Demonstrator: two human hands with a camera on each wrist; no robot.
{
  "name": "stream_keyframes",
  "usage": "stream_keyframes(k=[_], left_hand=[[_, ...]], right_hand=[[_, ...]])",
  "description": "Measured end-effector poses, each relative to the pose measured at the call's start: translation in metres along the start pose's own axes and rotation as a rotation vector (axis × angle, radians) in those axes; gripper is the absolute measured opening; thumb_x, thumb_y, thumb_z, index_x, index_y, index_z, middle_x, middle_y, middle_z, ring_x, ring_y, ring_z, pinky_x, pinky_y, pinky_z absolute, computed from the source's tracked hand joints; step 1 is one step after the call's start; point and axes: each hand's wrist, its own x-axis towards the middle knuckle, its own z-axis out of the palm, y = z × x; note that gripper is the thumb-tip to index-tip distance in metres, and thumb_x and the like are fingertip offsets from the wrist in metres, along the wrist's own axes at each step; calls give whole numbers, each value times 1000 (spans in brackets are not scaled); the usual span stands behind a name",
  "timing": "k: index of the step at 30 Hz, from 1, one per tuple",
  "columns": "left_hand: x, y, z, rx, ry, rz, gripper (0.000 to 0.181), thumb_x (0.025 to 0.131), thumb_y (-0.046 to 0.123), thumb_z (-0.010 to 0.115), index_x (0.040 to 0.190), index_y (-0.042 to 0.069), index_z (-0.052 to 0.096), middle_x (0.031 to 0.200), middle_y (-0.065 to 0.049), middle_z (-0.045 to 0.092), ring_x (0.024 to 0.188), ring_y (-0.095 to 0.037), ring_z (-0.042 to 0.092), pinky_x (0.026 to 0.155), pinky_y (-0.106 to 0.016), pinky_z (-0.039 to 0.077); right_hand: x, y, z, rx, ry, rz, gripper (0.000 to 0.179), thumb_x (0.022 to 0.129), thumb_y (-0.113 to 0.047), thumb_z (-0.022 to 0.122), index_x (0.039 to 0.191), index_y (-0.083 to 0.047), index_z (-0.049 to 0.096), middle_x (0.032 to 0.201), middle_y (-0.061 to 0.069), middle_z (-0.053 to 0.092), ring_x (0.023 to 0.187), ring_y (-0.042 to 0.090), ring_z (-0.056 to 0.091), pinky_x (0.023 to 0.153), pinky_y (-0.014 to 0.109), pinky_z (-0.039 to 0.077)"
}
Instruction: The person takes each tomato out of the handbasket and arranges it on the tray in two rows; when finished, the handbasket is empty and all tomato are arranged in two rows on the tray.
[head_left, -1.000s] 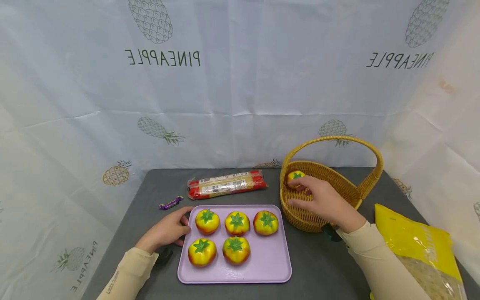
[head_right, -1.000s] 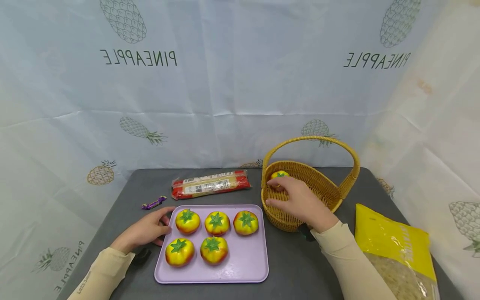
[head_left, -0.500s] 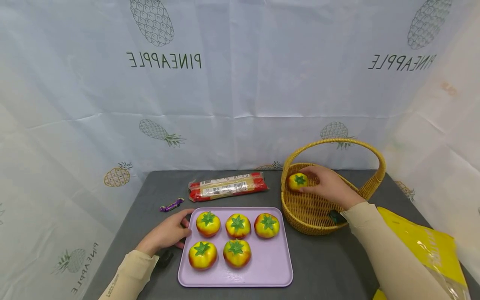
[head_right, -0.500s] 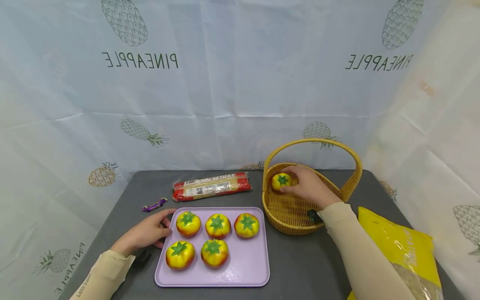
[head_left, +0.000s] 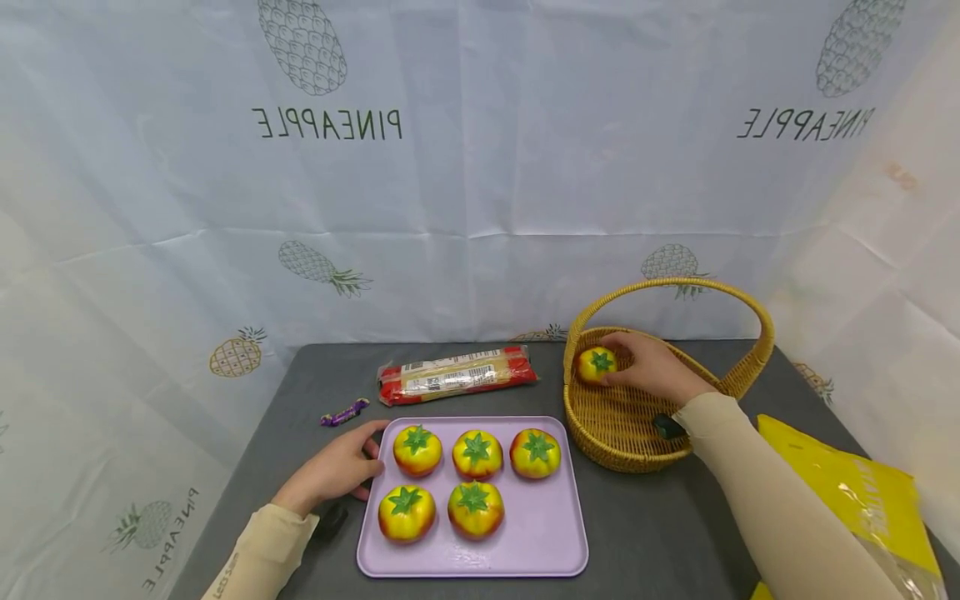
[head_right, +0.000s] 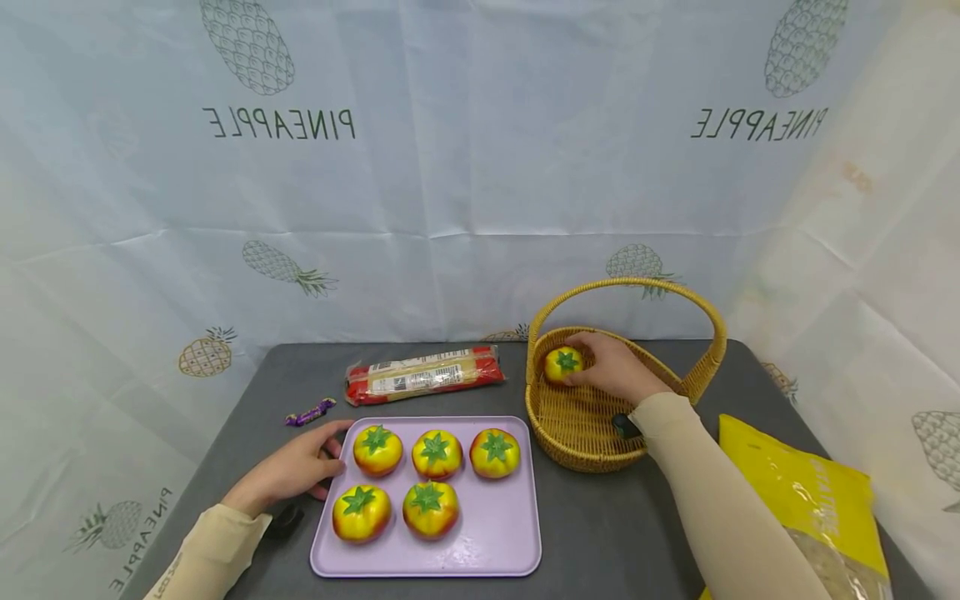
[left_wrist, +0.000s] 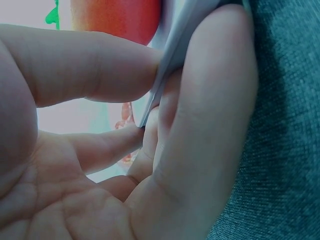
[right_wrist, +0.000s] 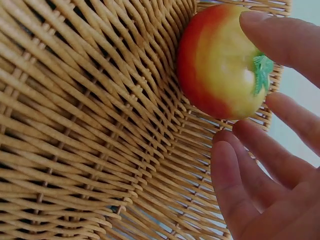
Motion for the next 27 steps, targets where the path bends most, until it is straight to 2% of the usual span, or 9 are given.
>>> stream_keyframes(k=[6,15,24,27], left_hand=[[0,-1,0,-5,-2,4,73,93,6,76,160,10,47,109,-13,60,84,-24,64,62,-35,66],[1,-1,0,-1,-1,2,72,94,7,75,160,11,48,109,-12,60,81,-24,63,62,-36,66],[0,2,0,11,3,0,72,94,6,75,160,11,48,109,-12,60,81,-23,63,63,-36,66],[-1,1,0,12,3,-2,72,94,7,75,160,11,48,109,-12,60,79,-24,63,62,-36,66]], right_hand=[[5,0,5,-6,-16,5,71,93,-29,86,154,-9,57,151,20,61,133,41,61,112,62,53],[10,-2,8,-28,-32,6,66,94,-20,85,152,-9,58,149,21,63,132,41,61,112,62,53],[10,-1,5,-52,-55,21,65,95,-29,84,152,-9,59,145,19,65,127,39,63,106,60,56],[6,-3,2,-65,-56,25,66,95,-32,85,151,-9,60,145,19,66,130,40,63,108,60,55]])
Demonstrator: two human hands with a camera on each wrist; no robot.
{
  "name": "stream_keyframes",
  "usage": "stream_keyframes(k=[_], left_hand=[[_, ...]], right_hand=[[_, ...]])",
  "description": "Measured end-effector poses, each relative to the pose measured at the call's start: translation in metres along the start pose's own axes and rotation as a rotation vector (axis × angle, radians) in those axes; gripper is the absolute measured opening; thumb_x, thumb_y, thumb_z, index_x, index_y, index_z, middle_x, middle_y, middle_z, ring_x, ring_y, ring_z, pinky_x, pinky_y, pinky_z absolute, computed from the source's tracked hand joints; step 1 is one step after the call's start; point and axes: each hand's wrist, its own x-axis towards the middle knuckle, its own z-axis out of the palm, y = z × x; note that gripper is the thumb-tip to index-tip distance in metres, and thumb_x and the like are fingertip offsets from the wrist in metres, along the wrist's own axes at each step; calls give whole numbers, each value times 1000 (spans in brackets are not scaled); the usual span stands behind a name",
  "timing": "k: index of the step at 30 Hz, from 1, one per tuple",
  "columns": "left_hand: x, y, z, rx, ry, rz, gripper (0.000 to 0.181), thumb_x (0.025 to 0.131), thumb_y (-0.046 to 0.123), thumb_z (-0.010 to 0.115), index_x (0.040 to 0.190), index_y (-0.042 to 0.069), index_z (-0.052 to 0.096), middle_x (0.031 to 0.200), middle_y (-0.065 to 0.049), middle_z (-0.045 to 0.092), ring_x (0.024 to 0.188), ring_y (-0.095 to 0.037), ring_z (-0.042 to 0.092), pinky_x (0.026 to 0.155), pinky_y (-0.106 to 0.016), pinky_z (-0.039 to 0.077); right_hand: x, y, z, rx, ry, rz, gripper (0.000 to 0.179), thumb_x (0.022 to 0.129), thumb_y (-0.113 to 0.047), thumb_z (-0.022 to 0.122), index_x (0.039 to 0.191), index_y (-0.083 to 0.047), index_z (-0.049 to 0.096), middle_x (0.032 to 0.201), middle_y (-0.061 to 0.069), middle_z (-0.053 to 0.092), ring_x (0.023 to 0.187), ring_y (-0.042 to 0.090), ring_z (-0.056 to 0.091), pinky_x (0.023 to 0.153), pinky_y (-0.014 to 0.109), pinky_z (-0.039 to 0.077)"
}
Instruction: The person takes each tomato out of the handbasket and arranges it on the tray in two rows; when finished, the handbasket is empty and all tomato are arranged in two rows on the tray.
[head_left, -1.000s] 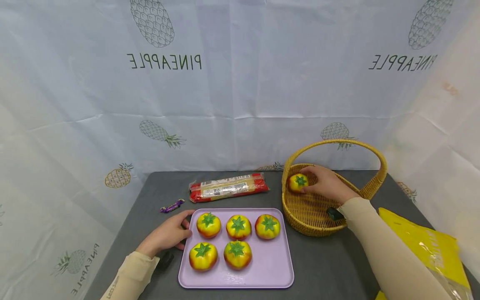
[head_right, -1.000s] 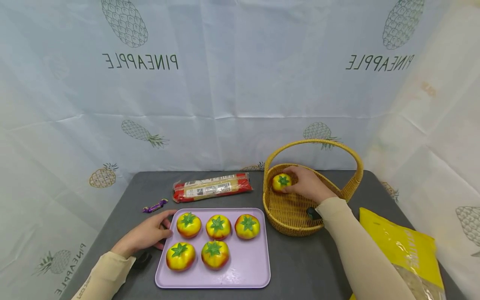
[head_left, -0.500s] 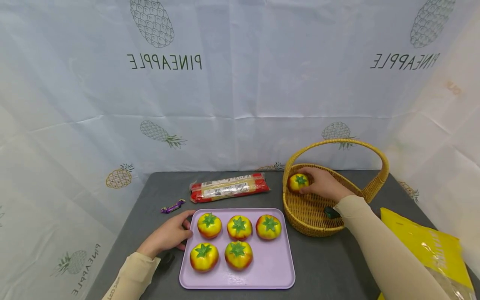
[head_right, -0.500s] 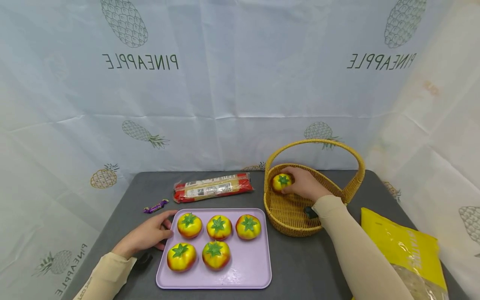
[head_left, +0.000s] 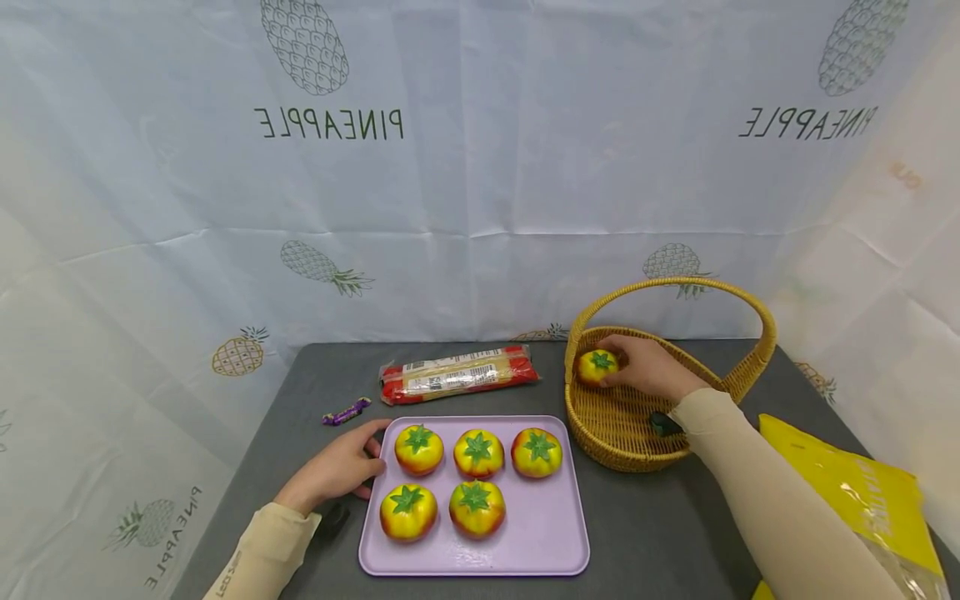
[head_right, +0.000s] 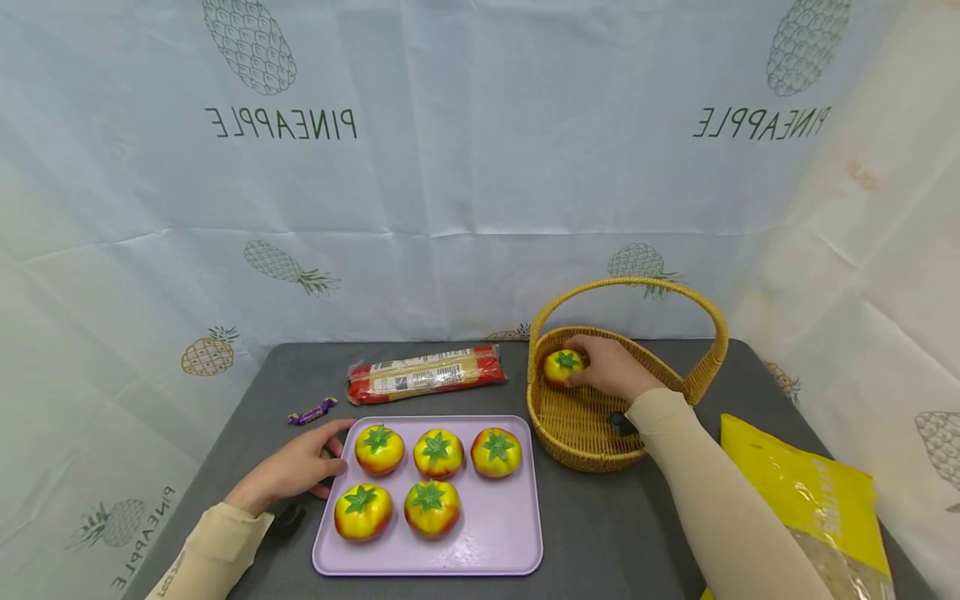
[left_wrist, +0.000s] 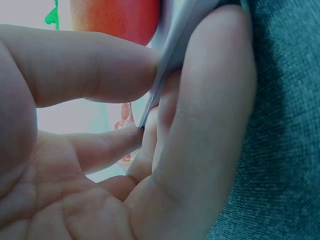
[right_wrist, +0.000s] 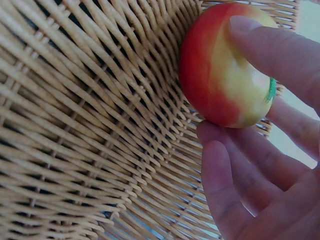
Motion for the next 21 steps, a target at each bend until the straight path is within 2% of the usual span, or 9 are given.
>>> stream_keyframes(k=[6,15,21], left_hand=[[0,-1,1,-9,-4,5,72,94,7,76,160,11,48,110,-12,60,79,-24,63,63,-36,66],[-1,-2,-1,-18,-8,17,73,93,7,76,160,11,48,110,-13,60,84,-24,62,64,-37,66],[-1,-2,-1,-16,-8,19,73,93,7,76,160,11,48,110,-13,60,85,-24,63,64,-36,66]], right_hand=[[-21,-10,-12,-33,22,-26,65,94,-37,85,149,-10,62,143,17,67,128,39,64,106,62,55],[-62,-35,-23,-48,68,-22,72,90,-44,88,150,-16,62,133,8,71,115,28,67,96,52,60],[-95,-62,-19,-45,124,-98,69,87,-41,91,145,-15,65,132,7,73,111,26,70,94,52,64]])
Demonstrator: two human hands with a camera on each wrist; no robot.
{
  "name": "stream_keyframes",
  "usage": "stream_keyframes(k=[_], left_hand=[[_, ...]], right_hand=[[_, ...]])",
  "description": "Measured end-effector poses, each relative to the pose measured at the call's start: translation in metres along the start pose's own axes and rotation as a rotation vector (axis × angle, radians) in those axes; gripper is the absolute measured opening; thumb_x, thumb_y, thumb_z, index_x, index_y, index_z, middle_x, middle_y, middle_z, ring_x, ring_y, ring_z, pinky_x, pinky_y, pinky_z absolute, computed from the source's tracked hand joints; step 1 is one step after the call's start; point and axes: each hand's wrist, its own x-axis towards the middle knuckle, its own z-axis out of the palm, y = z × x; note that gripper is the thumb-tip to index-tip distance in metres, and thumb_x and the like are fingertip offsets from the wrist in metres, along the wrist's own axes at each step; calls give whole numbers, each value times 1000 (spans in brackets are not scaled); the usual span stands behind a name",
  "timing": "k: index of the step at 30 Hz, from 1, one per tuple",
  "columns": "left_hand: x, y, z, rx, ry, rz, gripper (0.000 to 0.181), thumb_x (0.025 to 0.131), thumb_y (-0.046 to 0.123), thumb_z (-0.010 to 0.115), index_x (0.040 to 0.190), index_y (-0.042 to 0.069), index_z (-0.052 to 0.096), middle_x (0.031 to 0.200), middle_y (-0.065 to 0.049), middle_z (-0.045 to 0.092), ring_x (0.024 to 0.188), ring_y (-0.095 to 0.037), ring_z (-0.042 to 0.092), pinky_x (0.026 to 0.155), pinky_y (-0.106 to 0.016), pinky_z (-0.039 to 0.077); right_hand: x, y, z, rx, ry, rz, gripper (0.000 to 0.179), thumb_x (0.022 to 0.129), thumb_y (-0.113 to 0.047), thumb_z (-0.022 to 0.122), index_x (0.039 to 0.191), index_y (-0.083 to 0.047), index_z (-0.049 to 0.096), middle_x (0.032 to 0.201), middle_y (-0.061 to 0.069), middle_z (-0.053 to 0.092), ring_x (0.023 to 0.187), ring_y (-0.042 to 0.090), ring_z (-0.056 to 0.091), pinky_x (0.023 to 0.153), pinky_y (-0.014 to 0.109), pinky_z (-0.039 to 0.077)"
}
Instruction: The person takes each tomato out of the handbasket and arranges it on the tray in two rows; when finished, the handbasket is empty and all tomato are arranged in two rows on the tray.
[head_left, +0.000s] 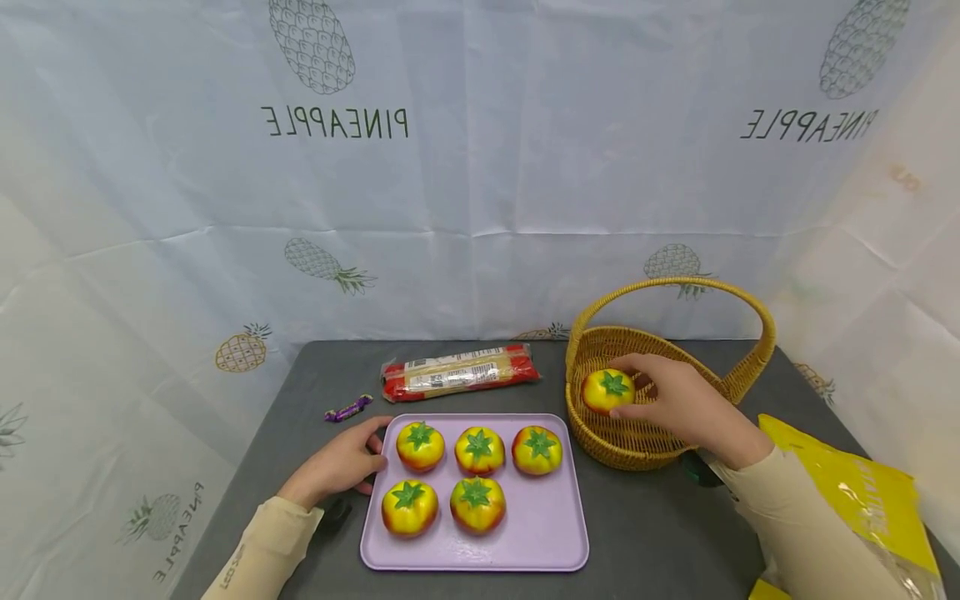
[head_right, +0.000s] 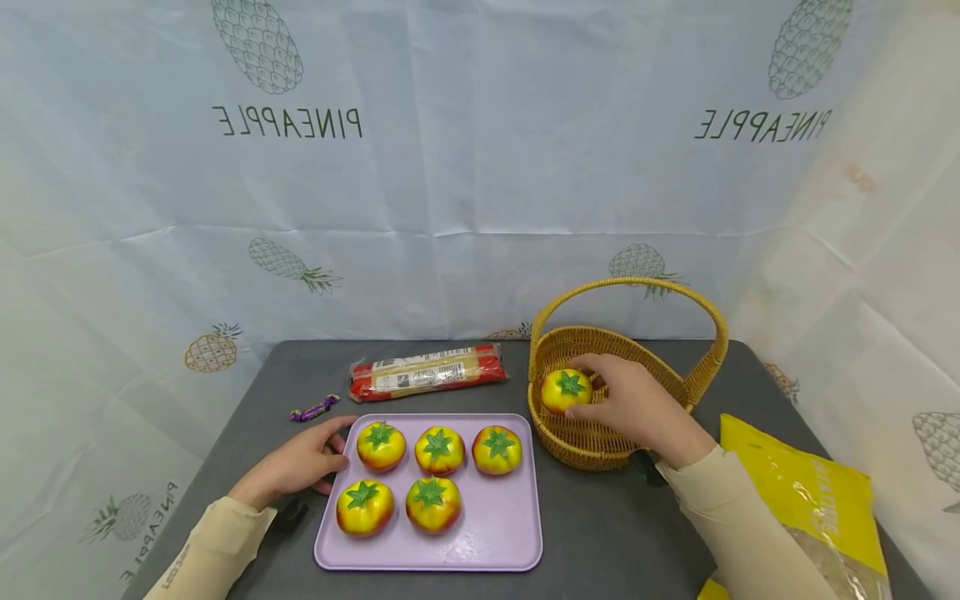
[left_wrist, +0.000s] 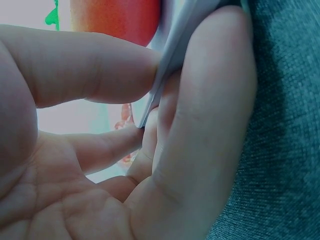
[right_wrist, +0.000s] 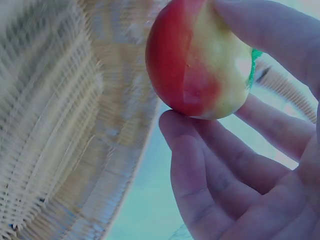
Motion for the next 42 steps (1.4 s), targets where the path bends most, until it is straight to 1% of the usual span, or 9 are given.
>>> stream_keyframes(k=[4,11,14,18,21,26,31,36,42], left_hand=[[0,0,0,7,3,-4,73,93,8,76,160,11,48,110,-13,60,85,-24,63,63,-35,66],[1,0,-1,9,7,-5,72,94,7,75,160,11,48,111,-13,60,85,-24,63,64,-35,66],[2,0,-1,6,4,-3,72,94,7,75,160,12,48,111,-13,60,83,-24,63,64,-36,66],[2,-1,-2,4,2,10,72,94,6,74,160,10,47,110,-13,60,80,-24,63,64,-36,66],[2,-2,-1,-3,3,19,70,95,5,73,160,9,48,109,-13,59,78,-24,63,62,-36,66],[2,-2,0,3,7,23,70,95,5,73,160,10,48,108,-13,59,77,-24,63,62,-36,66],[2,-1,1,14,8,13,71,95,5,74,160,10,48,109,-13,59,79,-24,63,62,-36,66],[2,-1,1,14,8,10,71,94,5,74,160,11,48,108,-12,59,82,-23,63,61,-36,66],[1,-1,1,12,9,12,71,94,5,74,160,10,48,108,-12,59,81,-23,63,61,-36,66]], right_hand=[[-15,-18,7,15,7,-48,68,85,-41,92,143,-16,67,130,2,73,107,20,69,91,47,64],[-37,-40,29,72,-11,-77,64,84,-45,93,139,-24,69,128,-7,73,103,11,67,84,35,64],[-46,-48,42,99,-27,-84,63,83,-46,93,138,-26,69,131,-8,72,104,8,68,86,33,66],[-55,-57,61,94,-56,-89,62,82,-48,93,135,-28,69,129,-9,71,105,5,67,90,31,65],[-58,-61,75,99,-98,-82,62,81,-49,94,133,-26,69,123,-10,71,102,6,66,87,30,64],[-59,-65,94,130,-164,-32,63,80,-50,94,133,-26,70,119,-10,69,99,10,66,81,26,61],[-59,-65,106,113,-152,-46,62,81,-48,94,133,-25,70,118,-11,68,94,7,61,76,24,56],[-63,-65,112,100,-126,-75,60,82,-45,94,132,-24,70,119,-10,68,92,4,60,75,23,55],[-63,-68,116,80,-136,-57,61,80,-46,95,131,-25,70,117,-12,68,91,5,59,75,23,53]])
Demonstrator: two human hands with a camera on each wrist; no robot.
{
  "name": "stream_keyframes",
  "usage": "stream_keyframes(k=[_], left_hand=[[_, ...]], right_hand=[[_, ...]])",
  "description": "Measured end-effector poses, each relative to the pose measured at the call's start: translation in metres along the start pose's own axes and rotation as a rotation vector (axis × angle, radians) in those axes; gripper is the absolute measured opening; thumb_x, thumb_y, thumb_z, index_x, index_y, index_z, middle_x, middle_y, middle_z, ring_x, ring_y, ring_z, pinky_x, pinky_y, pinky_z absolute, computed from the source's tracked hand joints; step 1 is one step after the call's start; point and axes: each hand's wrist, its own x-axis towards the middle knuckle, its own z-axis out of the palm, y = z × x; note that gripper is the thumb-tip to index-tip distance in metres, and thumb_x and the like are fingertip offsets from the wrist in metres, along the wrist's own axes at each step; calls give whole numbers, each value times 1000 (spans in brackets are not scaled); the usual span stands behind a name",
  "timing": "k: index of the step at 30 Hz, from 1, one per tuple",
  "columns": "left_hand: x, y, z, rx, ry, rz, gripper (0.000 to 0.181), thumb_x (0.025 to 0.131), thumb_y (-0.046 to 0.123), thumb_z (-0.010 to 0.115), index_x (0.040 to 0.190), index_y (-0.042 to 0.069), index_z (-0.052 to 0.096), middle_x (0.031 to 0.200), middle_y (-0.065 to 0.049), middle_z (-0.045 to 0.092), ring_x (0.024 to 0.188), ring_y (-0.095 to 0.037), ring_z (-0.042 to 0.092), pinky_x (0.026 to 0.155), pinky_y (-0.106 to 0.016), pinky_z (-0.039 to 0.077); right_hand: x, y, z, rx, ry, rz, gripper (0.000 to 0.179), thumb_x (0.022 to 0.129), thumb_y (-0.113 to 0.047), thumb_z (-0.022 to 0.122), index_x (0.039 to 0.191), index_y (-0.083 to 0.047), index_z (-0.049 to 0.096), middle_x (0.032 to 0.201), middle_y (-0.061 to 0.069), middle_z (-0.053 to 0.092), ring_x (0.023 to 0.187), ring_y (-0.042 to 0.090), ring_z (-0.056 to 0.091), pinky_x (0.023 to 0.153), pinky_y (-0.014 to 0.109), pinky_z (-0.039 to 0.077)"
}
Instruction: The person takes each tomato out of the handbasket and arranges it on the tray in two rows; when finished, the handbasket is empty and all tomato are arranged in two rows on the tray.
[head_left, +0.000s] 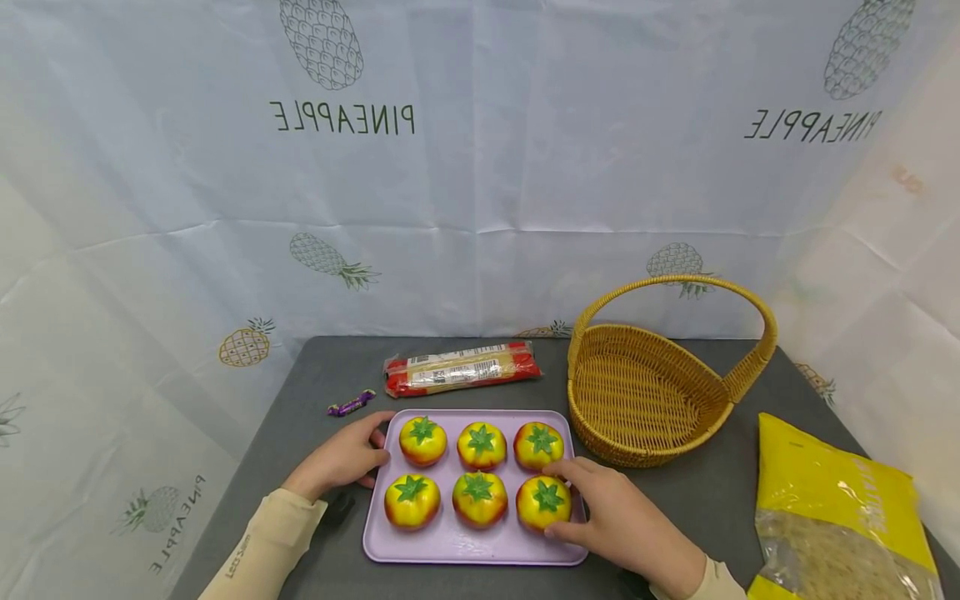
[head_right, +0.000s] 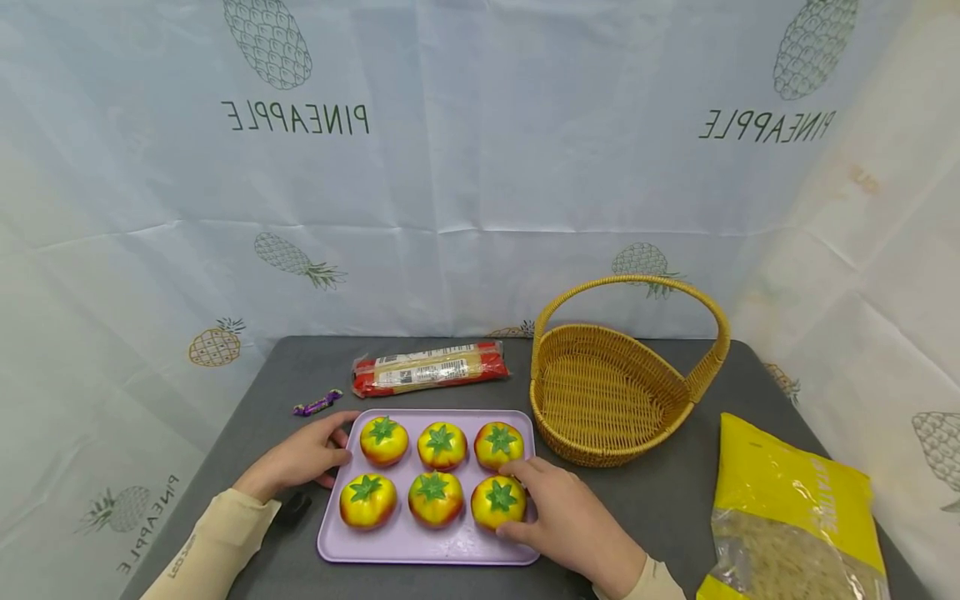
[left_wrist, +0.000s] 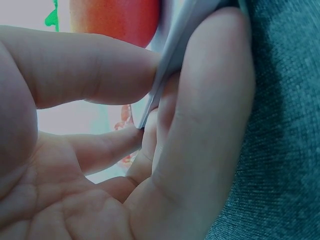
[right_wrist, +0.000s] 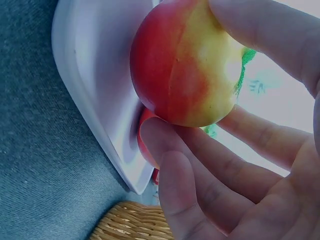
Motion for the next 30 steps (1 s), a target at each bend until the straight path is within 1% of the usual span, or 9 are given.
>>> stream_keyframes(k=[7,15,22,25,30], left_hand=[[0,0,-1,1,-3,5,71,94,5,74,160,11,48,108,-12,59,81,-23,63,61,-36,66],[0,-1,0,3,-2,2,72,94,6,75,160,11,48,109,-12,59,82,-23,63,61,-35,66],[0,0,0,6,-2,5,72,93,5,74,160,11,48,109,-13,60,80,-24,63,61,-35,66],[0,1,-1,5,-2,6,72,94,5,74,160,10,47,109,-13,59,79,-24,62,61,-35,66],[2,1,-2,11,-3,2,72,94,6,74,161,11,47,109,-13,59,79,-24,62,61,-35,66]], right_hand=[[0,0,2,-6,-4,19,61,78,-49,95,129,-28,70,107,-15,65,86,5,57,70,22,48],[-1,-1,3,-13,-17,45,64,77,-51,95,131,-29,70,107,-14,65,85,6,57,70,24,47],[-2,-3,2,-29,-24,62,67,77,-53,95,134,-28,69,102,-16,61,83,5,55,68,24,46],[-2,-3,0,-32,-29,74,68,76,-54,95,135,-29,69,103,-15,62,85,6,55,69,24,48],[-5,-3,-4,-34,-19,101,72,76,-57,94,137,-31,68,113,-12,67,92,7,61,75,28,56]])
